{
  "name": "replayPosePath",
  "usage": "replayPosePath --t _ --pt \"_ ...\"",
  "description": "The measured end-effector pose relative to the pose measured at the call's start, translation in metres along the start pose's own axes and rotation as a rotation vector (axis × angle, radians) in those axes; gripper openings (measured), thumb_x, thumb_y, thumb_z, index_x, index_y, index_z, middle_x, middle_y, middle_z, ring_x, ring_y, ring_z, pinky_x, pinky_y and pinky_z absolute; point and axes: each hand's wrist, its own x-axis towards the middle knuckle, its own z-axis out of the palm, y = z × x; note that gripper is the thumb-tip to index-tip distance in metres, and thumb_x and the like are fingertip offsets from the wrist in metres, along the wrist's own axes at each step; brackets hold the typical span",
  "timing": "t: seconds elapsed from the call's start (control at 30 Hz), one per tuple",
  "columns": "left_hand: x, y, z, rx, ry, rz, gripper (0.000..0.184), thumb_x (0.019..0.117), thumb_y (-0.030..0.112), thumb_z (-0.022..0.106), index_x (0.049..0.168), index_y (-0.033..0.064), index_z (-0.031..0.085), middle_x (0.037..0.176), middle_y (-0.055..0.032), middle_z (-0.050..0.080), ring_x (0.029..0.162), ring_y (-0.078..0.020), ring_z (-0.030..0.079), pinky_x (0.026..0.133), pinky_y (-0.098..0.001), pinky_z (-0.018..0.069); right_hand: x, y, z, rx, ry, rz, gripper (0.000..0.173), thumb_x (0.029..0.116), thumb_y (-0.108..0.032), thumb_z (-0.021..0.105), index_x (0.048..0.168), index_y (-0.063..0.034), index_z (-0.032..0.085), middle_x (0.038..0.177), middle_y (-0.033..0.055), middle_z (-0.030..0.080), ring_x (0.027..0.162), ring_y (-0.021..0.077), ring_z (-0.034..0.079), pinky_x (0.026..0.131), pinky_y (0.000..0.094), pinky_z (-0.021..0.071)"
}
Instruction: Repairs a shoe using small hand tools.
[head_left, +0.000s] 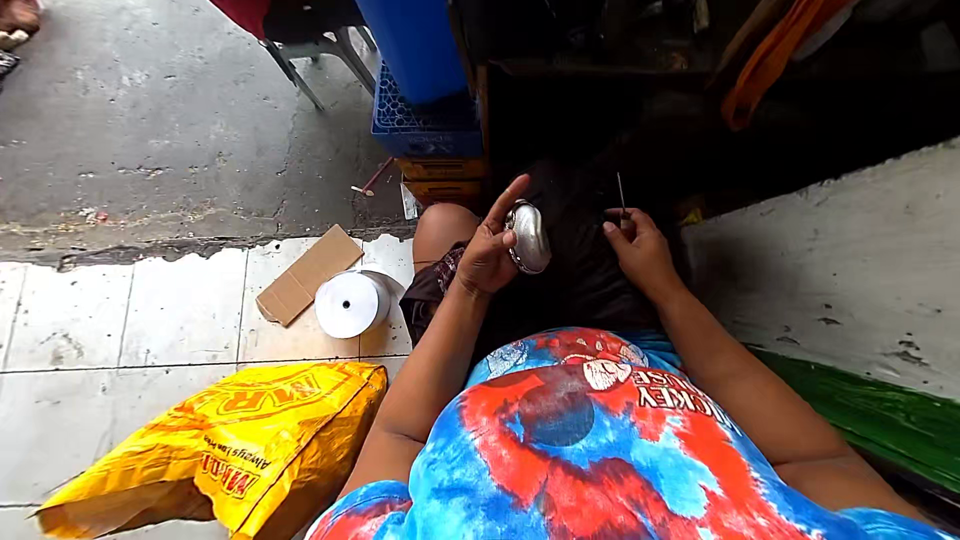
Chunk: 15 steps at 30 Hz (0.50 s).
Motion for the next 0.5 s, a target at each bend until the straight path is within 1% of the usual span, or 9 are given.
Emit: replayPosePath --t 0.07,0.1,0.2,0.27,0.33,0.37,0.43,0.47,0.5 --pt "-0.001 0.001 -0.004 -0.007 -0.004 0.018 0.067 0.0867 0.029 0.081 0.148 0.0256 0.054 0.133 -0.0004 0.065 0.112 -0.0113 0.066 0.097 -0.0319 0.0559 -0.004 0.002 -0.003 -0.127 -0.046 -0.102 0.039 0.1069 -0.025 0.054 0.135 0.0005 0.059 0.111 0.0240 0.065 0.084 0.0312 0.063 0.078 0.0512 0.0526" --pt "-0.002 0.002 -0.006 -0.003 -0.012 0.028 0.065 0.0882 0.029 0.080 0.148 0.0257 0.054 0.134 -0.0002 0.065 0.113 -0.0113 0.066 0.098 -0.0318 0.0555 -0.006 0.001 -0.008 -0.170 -0.085 -0.137 0.039 0.1070 -0.025 0.054 0.135 0.0010 0.059 0.107 0.0237 0.067 0.083 0.0322 0.064 0.078 0.0526 0.0537" --pt "-0.005 0.004 -0.009 0.025 0.016 0.052 0.061 0.0885 0.029 0.079 0.146 0.0265 0.057 0.133 0.0003 0.066 0.114 -0.0113 0.065 0.098 -0.0315 0.0548 -0.013 -0.008 -0.033 -0.237 -0.206 -0.143 0.035 0.1051 -0.025 0.060 0.132 -0.0032 0.063 0.097 0.0199 0.071 0.080 0.0335 0.068 0.076 0.0575 0.0551" --pt "-0.007 0.004 -0.009 0.022 0.027 0.063 0.060 0.0887 0.028 0.079 0.145 0.0268 0.058 0.132 0.0008 0.067 0.112 -0.0108 0.066 0.098 -0.0308 0.0547 -0.017 -0.014 -0.048 -0.237 -0.180 -0.170 0.029 0.1033 -0.021 0.063 0.127 -0.0044 0.066 0.096 0.0180 0.072 0.075 0.0309 0.068 0.071 0.0554 0.0562" --pt "-0.007 0.004 -0.009 0.015 0.033 0.077 0.057 0.0891 0.026 0.078 0.143 0.0269 0.060 0.131 0.0004 0.067 0.111 -0.0112 0.066 0.097 -0.0309 0.0552 -0.020 -0.027 -0.059 -0.209 -0.135 -0.237 0.032 0.1025 -0.020 0.063 0.130 -0.0048 0.065 0.101 0.0163 0.071 0.075 0.0253 0.067 0.069 0.0472 0.0571" --pt "-0.007 0.004 -0.009 0.018 0.039 0.085 0.055 0.0888 0.026 0.078 0.141 0.0267 0.061 0.130 0.0005 0.067 0.111 -0.0114 0.066 0.096 -0.0311 0.0555 -0.021 -0.034 -0.062 -0.174 -0.131 -0.284 0.037 0.1026 -0.023 0.062 0.135 -0.0053 0.062 0.098 0.0140 0.069 0.072 0.0205 0.062 0.067 0.0404 0.0545" --pt "-0.008 0.004 -0.012 0.026 0.030 0.103 0.053 0.0897 0.027 0.077 0.140 0.0268 0.062 0.130 0.0003 0.068 0.113 -0.0121 0.066 0.097 -0.0320 0.0552 -0.026 -0.048 -0.058 -0.083 -0.186 -0.378 0.045 0.1050 -0.034 0.056 0.142 -0.0080 0.058 0.093 0.0050 0.065 0.069 0.0089 0.056 0.062 0.0262 0.0510" --pt "-0.009 0.004 -0.013 0.033 0.025 0.111 0.051 0.0903 0.028 0.077 0.140 0.0271 0.062 0.129 0.0000 0.068 0.113 -0.0125 0.066 0.097 -0.0325 0.0552 -0.028 -0.052 -0.054 -0.021 -0.229 -0.418 0.045 0.1070 -0.036 0.052 0.143 -0.0092 0.058 0.094 0.0021 0.066 0.069 0.0055 0.058 0.060 0.0224 0.0519" --pt "-0.010 0.004 -0.014 0.040 0.022 0.116 0.050 0.0906 0.028 0.076 0.139 0.0279 0.063 0.128 0.0001 0.069 0.112 -0.0125 0.066 0.097 -0.0326 0.0551 -0.030 -0.056 -0.048 0.039 -0.272 -0.454 0.042 0.1083 -0.034 0.049 0.142 -0.0103 0.060 0.097 0.0008 0.067 0.071 0.0040 0.060 0.060 0.0210 0.0533"
